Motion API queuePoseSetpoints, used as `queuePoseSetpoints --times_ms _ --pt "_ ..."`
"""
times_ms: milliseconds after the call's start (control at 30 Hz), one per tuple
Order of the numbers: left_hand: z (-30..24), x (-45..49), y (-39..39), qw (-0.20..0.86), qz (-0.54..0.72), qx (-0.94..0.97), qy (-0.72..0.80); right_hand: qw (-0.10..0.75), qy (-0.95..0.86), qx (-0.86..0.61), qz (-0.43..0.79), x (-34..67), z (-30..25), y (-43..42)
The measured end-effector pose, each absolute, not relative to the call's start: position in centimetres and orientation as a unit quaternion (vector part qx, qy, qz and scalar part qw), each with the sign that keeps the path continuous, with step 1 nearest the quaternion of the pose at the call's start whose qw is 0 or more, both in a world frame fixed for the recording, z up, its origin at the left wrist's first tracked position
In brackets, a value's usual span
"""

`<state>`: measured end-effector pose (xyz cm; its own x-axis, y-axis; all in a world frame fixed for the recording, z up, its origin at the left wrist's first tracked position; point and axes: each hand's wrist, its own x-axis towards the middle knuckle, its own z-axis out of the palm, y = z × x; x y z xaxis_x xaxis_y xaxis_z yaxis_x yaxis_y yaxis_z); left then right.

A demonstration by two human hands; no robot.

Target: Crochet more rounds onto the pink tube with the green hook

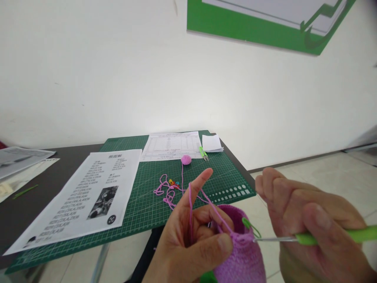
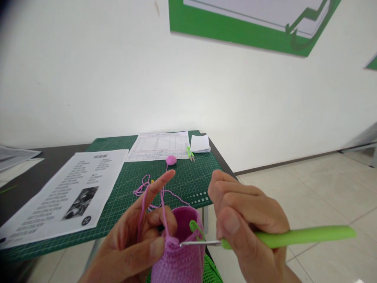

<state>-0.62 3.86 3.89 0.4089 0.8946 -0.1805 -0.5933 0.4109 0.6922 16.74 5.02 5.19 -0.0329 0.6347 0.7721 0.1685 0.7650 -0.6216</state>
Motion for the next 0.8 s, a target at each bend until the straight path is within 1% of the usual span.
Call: queuePoseSetpoints --times_ms 67,233,567,700,800 --pt "3.9 -0.5 3.9 0.788 0.475 0.277 0.277 0.653 -0.666 -0.279 0.228 16.9 5.0 4.8" --pt "3.9 0.0 3.7 0.762 0.5 0.295 0.288 0.637 -0.689 -0.276 0.209 17.4 4.7 4.2" --pt "3.9 0.8 3.4 0.744 0.512 0.314 0.293 0.613 -0.72 -0.304 0.112 17.5 4.8 4.5" --pt "3.7 1.1 3.4 0.747 0.512 0.322 0.277 0.641 -0.691 -0.33 0.057 16.8 4.4 4.6" --pt "3.6 1.3 3.4 0.746 0.503 0.332 0.283 0.669 -0.673 -0.312 -0.027 16.1 3.7 5.1"
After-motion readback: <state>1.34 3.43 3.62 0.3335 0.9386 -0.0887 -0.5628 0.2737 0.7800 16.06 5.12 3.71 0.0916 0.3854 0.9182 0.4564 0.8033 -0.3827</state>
